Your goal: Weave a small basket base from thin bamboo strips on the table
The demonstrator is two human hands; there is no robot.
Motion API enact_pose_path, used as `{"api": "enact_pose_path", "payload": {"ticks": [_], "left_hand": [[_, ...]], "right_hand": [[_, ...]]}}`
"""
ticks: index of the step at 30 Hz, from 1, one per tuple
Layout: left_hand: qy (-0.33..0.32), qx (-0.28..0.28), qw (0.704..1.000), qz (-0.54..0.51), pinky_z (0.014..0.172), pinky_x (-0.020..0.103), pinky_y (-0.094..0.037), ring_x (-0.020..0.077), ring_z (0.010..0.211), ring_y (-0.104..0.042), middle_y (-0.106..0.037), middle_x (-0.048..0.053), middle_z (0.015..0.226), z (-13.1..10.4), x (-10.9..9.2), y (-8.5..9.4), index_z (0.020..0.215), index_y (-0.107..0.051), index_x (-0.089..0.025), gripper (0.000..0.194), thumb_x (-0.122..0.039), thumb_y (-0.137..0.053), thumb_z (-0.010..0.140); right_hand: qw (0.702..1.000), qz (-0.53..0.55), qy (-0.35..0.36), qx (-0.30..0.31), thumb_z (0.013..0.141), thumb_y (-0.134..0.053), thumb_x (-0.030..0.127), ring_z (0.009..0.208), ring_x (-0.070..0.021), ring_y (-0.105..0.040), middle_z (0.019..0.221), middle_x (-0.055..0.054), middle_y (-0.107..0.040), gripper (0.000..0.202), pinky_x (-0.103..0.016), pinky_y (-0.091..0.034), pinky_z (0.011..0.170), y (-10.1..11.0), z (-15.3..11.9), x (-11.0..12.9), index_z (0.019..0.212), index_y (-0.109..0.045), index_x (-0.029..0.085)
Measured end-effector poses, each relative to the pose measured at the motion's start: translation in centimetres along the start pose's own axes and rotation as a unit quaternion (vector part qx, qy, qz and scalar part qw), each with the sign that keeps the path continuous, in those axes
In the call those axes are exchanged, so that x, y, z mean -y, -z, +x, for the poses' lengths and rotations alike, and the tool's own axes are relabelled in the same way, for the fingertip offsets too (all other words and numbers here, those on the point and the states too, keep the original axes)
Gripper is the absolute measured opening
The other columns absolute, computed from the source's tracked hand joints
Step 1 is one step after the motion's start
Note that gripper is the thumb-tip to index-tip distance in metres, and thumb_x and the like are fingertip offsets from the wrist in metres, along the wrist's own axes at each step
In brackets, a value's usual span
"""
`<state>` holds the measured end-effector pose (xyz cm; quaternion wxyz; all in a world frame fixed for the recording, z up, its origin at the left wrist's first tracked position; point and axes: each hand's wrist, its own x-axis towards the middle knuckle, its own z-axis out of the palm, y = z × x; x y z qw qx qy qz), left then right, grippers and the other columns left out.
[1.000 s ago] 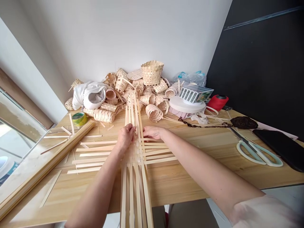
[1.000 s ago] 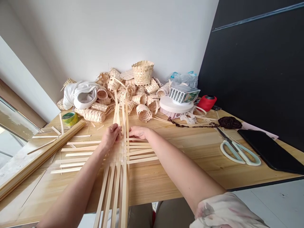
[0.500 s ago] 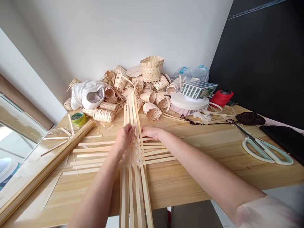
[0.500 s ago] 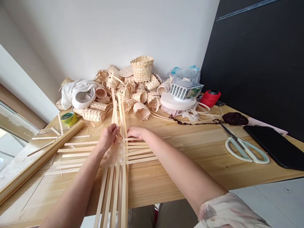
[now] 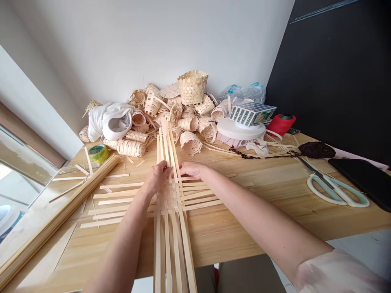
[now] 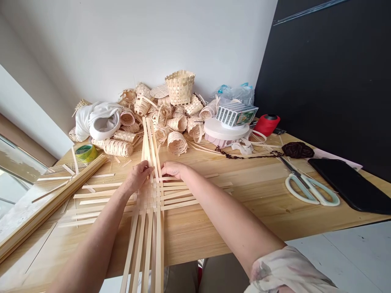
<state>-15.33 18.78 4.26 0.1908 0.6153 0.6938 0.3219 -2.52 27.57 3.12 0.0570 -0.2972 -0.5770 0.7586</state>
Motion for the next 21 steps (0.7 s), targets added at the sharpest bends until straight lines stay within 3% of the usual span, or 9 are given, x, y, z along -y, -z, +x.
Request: {"api": "enact_pose_path", "payload": {"ticks": [10,21], "left_hand": [[0.01,0.03,0.999,0.035,0.051,0.022,-0.026,0.0113,0.049,-0.037,-0.041,-0.005,0.049,0.02,-0.57,-0.1,0.057,-0.032,-0.021,0.024,-0.025,-0.045,0.077],[0.014,0.005,1.0,0.015,0.05,0.023,-0.025,0.0106,0.046,-0.035,-0.04,-0.005,0.049,-0.18,0.22,-0.97,0.058,-0.035,-0.021,0.023,-0.022,-0.049,0.076]], "right_hand": [[0.999,-0.022,-0.002,-0.028,0.049,-0.055,-0.001,0.048,-0.0115,-0.059,0.049,0.002,-0.064,0.018,-0.02,-0.049,0.051,-0.11,0.11,-0.43,0.056,-0.063,0.013],[0.988,-0.142,-0.012,-0.065,0.053,-0.056,0.004,0.047,-0.0114,-0.055,0.044,0.002,-0.057,0.011,-0.021,-0.047,0.048,-0.38,0.42,-0.79,0.051,-0.056,0.015]]}}
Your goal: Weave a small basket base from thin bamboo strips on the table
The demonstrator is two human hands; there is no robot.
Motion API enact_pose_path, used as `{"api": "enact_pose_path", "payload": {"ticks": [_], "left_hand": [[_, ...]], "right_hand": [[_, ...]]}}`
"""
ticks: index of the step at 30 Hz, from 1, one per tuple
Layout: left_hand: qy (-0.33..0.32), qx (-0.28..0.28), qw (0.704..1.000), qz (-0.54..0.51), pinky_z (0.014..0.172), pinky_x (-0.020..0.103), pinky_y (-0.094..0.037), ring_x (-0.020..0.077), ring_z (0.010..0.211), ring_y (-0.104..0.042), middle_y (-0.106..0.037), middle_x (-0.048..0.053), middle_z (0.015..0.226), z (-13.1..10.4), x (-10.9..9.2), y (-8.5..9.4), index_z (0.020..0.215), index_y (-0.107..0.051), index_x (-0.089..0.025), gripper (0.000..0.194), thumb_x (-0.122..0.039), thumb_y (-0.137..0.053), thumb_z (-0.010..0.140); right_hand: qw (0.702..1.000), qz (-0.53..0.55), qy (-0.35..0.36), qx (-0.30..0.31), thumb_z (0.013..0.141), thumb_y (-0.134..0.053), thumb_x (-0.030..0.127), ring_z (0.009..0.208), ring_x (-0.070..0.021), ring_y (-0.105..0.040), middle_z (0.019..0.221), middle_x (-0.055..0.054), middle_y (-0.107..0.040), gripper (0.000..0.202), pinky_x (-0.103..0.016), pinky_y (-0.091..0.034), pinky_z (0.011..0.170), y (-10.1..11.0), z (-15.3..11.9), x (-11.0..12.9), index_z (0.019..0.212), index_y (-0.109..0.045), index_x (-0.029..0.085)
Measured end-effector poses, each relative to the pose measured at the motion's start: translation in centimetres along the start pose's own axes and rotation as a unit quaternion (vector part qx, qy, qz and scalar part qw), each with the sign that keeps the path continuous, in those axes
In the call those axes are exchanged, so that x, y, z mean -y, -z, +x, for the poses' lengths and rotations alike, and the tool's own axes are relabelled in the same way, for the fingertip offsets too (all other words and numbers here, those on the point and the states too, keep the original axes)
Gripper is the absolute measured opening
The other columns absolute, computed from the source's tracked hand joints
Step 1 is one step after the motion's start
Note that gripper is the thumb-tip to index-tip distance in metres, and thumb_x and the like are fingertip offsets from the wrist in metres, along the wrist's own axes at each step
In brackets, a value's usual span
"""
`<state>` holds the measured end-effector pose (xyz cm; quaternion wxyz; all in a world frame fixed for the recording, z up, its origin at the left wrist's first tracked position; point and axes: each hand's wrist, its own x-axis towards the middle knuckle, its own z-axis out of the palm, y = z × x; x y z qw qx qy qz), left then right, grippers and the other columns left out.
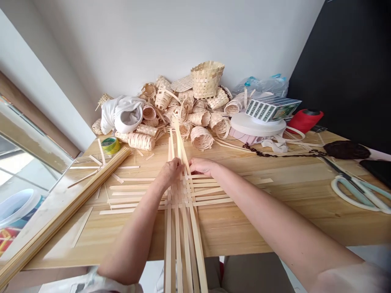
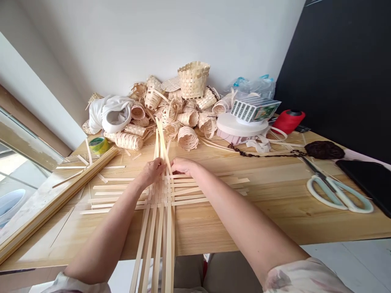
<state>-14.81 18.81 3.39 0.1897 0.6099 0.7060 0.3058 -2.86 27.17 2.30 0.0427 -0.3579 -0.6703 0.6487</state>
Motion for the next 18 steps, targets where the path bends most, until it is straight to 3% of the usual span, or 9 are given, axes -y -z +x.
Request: {"api": "enact_pose_path", "payload": {"ticks": [5,8,11,15,18], "left_hand": [[0.033,-0.042,0.998,-0.045,0.046,0.02,-0.028,0.0087,0.042,-0.036,-0.039,-0.006,0.045,0.1,0.9,-0.9,0.059,-0.041,-0.019,0.02,-0.027,-0.047,0.077],[0.044,-0.064,0.995,-0.067,0.045,0.02,-0.03,0.0077,0.041,-0.037,-0.042,-0.007,0.045,0.2,0.9,-1.5,0.062,-0.044,-0.019,0.017,-0.027,-0.048,0.077],[0.056,-0.077,0.992,-0.079,0.045,0.02,-0.033,0.0065,0.04,-0.041,-0.051,-0.005,0.057,0.3,0.9,-2.0,0.074,-0.05,-0.018,0.009,-0.027,-0.049,0.077],[0.066,-0.082,0.992,-0.069,0.044,0.02,-0.036,0.0065,0.042,-0.047,-0.057,0.0,0.076,0.8,0.8,-1.5,0.096,-0.05,-0.017,0.019,-0.02,-0.04,0.08],[0.042,-0.038,0.998,-0.028,0.051,0.021,-0.04,0.0102,0.053,-0.053,-0.058,0.001,0.07,0.7,0.5,0.3,0.082,-0.056,-0.017,0.012,-0.015,-0.047,0.076]], "right_hand": [[0.986,-0.137,0.012,-0.096,0.061,-0.061,0.011,0.051,-0.0136,-0.053,0.042,0.003,-0.05,0.017,-0.022,-0.041,0.049,0.3,-0.6,0.2,0.049,-0.051,0.016],[0.955,-0.227,0.039,-0.186,0.067,-0.06,0.016,0.063,-0.0164,-0.053,0.044,0.001,-0.046,0.027,-0.024,-0.036,0.056,0.2,-2.4,0.4,0.044,-0.045,0.018],[0.918,-0.295,0.082,-0.253,0.075,-0.054,0.019,0.073,-0.0179,-0.051,0.058,-0.002,-0.052,0.021,-0.026,-0.033,0.063,-0.7,-4.1,-0.2,0.054,-0.048,0.02],[0.866,-0.389,0.166,-0.267,0.076,-0.053,0.014,0.074,-0.0161,-0.05,0.074,-0.003,-0.058,0.01,-0.025,-0.032,0.065,-1.6,-4.5,-1.9,0.068,-0.054,0.02],[0.861,-0.392,0.191,-0.262,0.076,-0.054,0.012,0.076,-0.0155,-0.05,0.077,-0.002,-0.059,0.009,-0.024,-0.033,0.067,-1.5,-4.0,-2.8,0.071,-0.057,0.019]]}}
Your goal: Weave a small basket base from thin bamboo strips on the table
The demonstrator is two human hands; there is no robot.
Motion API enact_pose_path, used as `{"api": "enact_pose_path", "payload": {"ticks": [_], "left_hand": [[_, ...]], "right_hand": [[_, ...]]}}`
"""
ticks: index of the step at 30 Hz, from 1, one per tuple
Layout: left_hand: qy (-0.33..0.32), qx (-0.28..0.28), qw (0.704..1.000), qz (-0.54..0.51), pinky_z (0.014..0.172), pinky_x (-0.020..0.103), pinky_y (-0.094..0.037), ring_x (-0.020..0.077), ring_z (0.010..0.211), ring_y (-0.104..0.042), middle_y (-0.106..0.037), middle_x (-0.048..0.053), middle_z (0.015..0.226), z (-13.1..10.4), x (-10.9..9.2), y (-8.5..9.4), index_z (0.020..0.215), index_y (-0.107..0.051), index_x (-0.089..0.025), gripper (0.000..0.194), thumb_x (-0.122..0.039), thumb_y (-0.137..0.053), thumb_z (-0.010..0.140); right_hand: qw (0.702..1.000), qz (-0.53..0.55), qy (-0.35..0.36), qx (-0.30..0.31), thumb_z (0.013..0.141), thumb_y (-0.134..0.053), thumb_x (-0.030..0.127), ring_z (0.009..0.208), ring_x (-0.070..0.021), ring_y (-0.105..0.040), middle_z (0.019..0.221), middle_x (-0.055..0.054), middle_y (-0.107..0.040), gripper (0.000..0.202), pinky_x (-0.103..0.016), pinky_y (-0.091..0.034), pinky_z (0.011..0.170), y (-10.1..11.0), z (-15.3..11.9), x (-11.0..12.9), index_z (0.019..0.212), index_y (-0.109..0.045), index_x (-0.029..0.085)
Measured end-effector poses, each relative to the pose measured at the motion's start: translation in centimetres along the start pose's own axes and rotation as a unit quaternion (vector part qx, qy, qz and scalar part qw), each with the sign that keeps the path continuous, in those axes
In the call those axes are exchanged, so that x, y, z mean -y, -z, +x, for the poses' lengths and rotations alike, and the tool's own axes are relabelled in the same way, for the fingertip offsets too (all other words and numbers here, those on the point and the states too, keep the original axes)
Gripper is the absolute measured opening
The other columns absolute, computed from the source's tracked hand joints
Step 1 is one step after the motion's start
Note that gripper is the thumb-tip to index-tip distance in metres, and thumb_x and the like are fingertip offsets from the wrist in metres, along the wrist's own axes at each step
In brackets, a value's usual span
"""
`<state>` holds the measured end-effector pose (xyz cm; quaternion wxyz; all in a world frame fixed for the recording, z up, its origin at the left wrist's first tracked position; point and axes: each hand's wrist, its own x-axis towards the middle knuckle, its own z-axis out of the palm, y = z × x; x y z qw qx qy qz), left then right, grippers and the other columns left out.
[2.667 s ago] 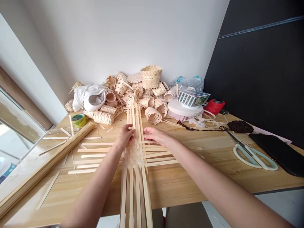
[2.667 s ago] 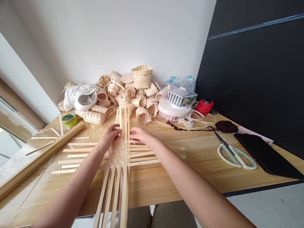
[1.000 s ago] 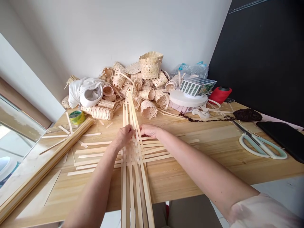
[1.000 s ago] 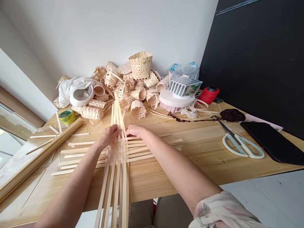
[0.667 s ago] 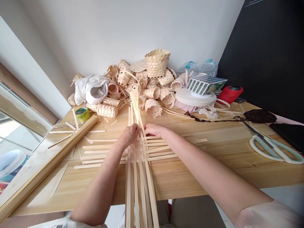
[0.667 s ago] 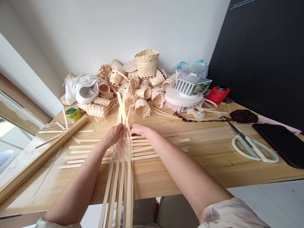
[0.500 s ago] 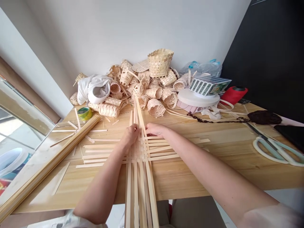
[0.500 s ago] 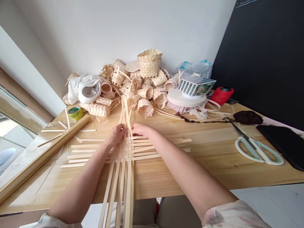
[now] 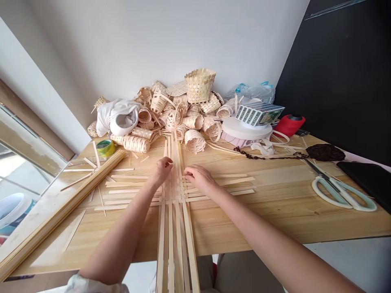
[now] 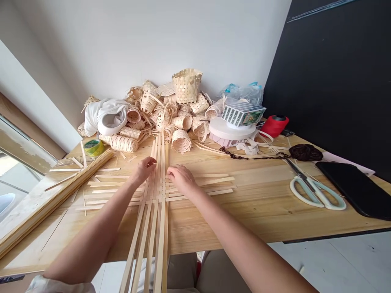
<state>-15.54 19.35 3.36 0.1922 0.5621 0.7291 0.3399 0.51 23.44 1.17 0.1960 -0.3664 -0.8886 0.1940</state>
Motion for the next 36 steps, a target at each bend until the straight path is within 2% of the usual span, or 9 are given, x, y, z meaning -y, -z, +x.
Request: {"api": "enact_pose_path", "payload": {"ticks": [2,3,6,9,11,15,21,29,36], "left_hand": [[-0.023,0.04,0.998,0.037,0.059,0.024,-0.043,0.0136,0.06,-0.055,-0.059,0.002,0.067,-0.9,-0.2,1.6,0.071,-0.058,-0.018,0.002,-0.018,-0.056,0.071],[-0.031,0.052,0.997,0.054,0.063,0.026,-0.044,0.0153,0.063,-0.056,-0.06,0.003,0.07,-1.7,-0.1,2.2,0.071,-0.059,-0.018,0.004,-0.021,-0.058,0.071],[-0.059,0.049,0.991,0.107,0.082,0.036,-0.042,0.0228,0.09,-0.056,-0.059,0.011,0.096,-4.4,0.8,3.0,0.094,-0.057,-0.016,0.024,-0.027,-0.059,0.073],[-0.139,0.031,0.962,0.233,0.09,0.041,-0.037,0.0271,0.106,-0.047,-0.052,0.016,0.112,-6.2,2.4,2.1,0.111,-0.047,-0.011,0.043,-0.035,-0.056,0.076],[-0.168,0.007,0.943,0.289,0.088,0.042,-0.038,0.0275,0.105,-0.046,-0.051,0.015,0.111,-6.6,3.2,1.4,0.113,-0.045,-0.011,0.048,-0.043,-0.052,0.078],[-0.16,-0.02,0.926,0.341,0.08,0.039,-0.041,0.0258,0.095,-0.048,-0.053,0.011,0.104,-6.1,3.4,0.6,0.105,-0.048,-0.014,0.046,-0.052,-0.047,0.079],[-0.13,-0.02,0.925,0.356,0.08,0.038,-0.039,0.0245,0.093,-0.048,-0.054,0.009,0.1,-5.7,2.9,0.5,0.101,-0.048,-0.015,0.045,-0.052,-0.052,0.075],[-0.135,-0.013,0.929,0.344,0.079,0.038,-0.038,0.0238,0.09,-0.046,-0.053,0.008,0.095,-5.4,3.2,0.4,0.095,-0.049,-0.015,0.037,-0.048,-0.051,0.078],[-0.139,-0.017,0.926,0.351,0.078,0.038,-0.038,0.0241,0.089,-0.046,-0.053,0.008,0.094,-5.3,3.2,0.5,0.094,-0.049,-0.015,0.037,-0.048,-0.05,0.078]], "right_hand": [[1.0,0.002,0.014,-0.008,0.077,-0.053,0.012,0.078,-0.0159,-0.05,0.078,-0.002,-0.059,0.009,-0.024,-0.034,0.068,-0.2,0.0,-0.3,0.071,-0.057,0.019],[1.0,0.002,0.02,-0.013,0.077,-0.053,0.012,0.079,-0.0162,-0.05,0.079,-0.003,-0.059,0.01,-0.025,-0.034,0.069,-0.2,0.0,-0.3,0.071,-0.057,0.018],[0.999,0.004,0.03,-0.028,0.078,-0.052,0.011,0.08,-0.017,-0.049,0.079,-0.004,-0.058,0.012,-0.026,-0.034,0.07,-0.3,-0.2,-0.1,0.07,-0.057,0.017],[0.998,0.009,0.044,-0.048,0.079,-0.051,0.01,0.077,-0.0164,-0.049,0.077,-0.004,-0.058,0.012,-0.025,-0.035,0.069,-0.5,-0.5,0.1,0.07,-0.055,0.017],[0.997,0.011,0.053,-0.063,0.078,-0.052,0.011,0.076,-0.0164,-0.049,0.076,-0.003,-0.058,0.011,-0.025,-0.035,0.068,-0.8,-0.6,0.0,0.07,-0.055,0.018],[0.994,0.018,0.072,-0.083,0.078,-0.053,0.011,0.075,-0.0167,-0.049,0.074,-0.003,-0.058,0.013,-0.026,-0.036,0.068,-1.3,-0.4,-0.4,0.068,-0.054,0.018],[0.991,0.042,0.082,-0.095,0.077,-0.054,0.01,0.071,-0.0163,-0.048,0.068,-0.001,-0.054,0.018,-0.026,-0.036,0.065,-1.7,-0.1,-0.9,0.061,-0.051,0.018],[0.989,0.105,0.061,-0.08,0.073,-0.055,0.003,0.066,-0.0136,-0.049,0.064,0.0,-0.053,0.023,-0.023,-0.036,0.062,-1.4,-0.1,-1.0,0.056,-0.05,0.017],[0.995,0.026,0.049,-0.086,0.075,-0.054,0.006,0.071,-0.0155,-0.048,0.07,-0.001,-0.056,0.016,-0.025,-0.034,0.063,-1.3,-0.2,-0.5,0.065,-0.054,0.017]]}}
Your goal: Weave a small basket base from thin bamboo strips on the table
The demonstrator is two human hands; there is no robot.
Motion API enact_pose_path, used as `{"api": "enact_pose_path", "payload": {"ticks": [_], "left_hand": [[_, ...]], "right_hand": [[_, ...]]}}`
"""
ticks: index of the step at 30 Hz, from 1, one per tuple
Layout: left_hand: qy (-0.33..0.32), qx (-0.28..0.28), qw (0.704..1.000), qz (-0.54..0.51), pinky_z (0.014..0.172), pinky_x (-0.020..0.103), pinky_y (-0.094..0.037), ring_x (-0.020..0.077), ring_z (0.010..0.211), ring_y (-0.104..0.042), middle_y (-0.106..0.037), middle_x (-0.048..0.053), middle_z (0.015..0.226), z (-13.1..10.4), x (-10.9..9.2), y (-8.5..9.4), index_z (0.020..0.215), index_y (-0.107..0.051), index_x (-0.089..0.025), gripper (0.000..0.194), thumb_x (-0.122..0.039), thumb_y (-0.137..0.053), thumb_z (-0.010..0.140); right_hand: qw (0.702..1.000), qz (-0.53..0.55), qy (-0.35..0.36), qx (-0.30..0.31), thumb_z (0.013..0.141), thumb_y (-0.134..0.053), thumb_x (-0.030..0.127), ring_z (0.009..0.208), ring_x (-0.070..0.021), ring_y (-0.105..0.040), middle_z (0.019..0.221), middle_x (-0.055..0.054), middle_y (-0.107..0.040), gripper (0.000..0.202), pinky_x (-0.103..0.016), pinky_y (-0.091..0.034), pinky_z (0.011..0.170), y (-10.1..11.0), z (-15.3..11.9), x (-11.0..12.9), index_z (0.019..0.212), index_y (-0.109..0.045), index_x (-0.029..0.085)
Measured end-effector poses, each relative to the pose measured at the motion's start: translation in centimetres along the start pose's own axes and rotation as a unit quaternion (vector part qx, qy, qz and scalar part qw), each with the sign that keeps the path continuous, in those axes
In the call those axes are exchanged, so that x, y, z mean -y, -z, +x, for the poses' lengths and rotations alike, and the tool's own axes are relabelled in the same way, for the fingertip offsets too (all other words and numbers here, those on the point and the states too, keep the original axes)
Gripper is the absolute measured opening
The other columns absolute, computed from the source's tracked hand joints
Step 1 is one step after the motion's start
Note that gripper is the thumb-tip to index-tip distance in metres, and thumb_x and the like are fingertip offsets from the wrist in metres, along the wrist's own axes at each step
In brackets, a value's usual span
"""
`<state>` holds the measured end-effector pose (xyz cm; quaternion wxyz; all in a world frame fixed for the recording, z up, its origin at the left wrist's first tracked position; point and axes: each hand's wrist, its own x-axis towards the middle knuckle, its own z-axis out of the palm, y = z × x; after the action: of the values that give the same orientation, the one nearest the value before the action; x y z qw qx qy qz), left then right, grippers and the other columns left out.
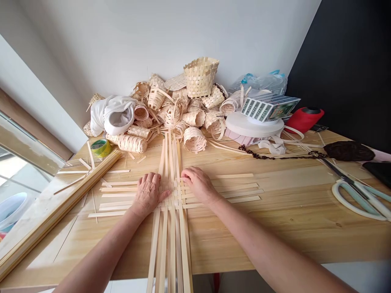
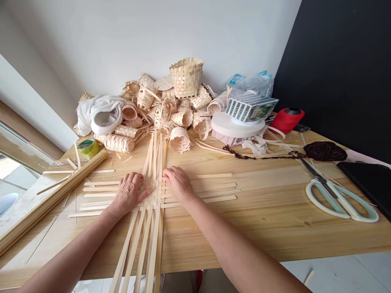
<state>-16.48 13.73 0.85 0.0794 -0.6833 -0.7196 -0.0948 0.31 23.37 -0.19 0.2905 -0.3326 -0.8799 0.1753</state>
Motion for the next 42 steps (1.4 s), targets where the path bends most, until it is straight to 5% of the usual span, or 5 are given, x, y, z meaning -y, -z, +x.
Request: {"api": "enact_pose_path", "payload": {"ticks": [29,37,42], "left_hand": [[-0.03,-0.004,0.999,0.013,0.08,0.039,-0.036,0.0233,0.088,-0.046,-0.053,0.008,0.094,-0.2,-0.1,0.1,0.097,-0.052,-0.019,0.04,-0.054,-0.046,0.078],[0.001,0.021,1.0,-0.016,0.081,0.041,-0.041,0.0257,0.095,-0.048,-0.054,0.01,0.102,0.0,0.0,0.7,0.098,-0.054,-0.016,0.037,-0.047,-0.052,0.077],[-0.168,0.109,0.974,-0.107,0.098,0.04,-0.035,0.025,0.121,-0.038,-0.041,0.017,0.13,-0.9,2.6,2.7,0.12,-0.044,-0.011,0.05,-0.041,-0.05,0.081]], "right_hand": [[0.995,0.09,0.009,0.044,0.07,-0.044,0.002,0.061,-0.0126,-0.045,0.061,0.001,-0.05,0.021,-0.022,-0.032,0.058,0.3,-0.1,-0.5,0.058,-0.044,0.018],[0.999,0.035,0.019,-0.027,0.073,-0.051,0.006,0.078,-0.017,-0.053,0.079,-0.004,-0.059,0.014,-0.027,-0.039,0.071,0.0,-0.1,-0.7,0.074,-0.059,0.017],[0.997,0.009,0.062,0.043,0.074,-0.058,0.015,0.086,-0.0188,-0.057,0.091,-0.006,-0.064,0.01,-0.03,-0.042,0.078,2.4,-0.1,0.1,0.079,-0.065,0.017]]}}
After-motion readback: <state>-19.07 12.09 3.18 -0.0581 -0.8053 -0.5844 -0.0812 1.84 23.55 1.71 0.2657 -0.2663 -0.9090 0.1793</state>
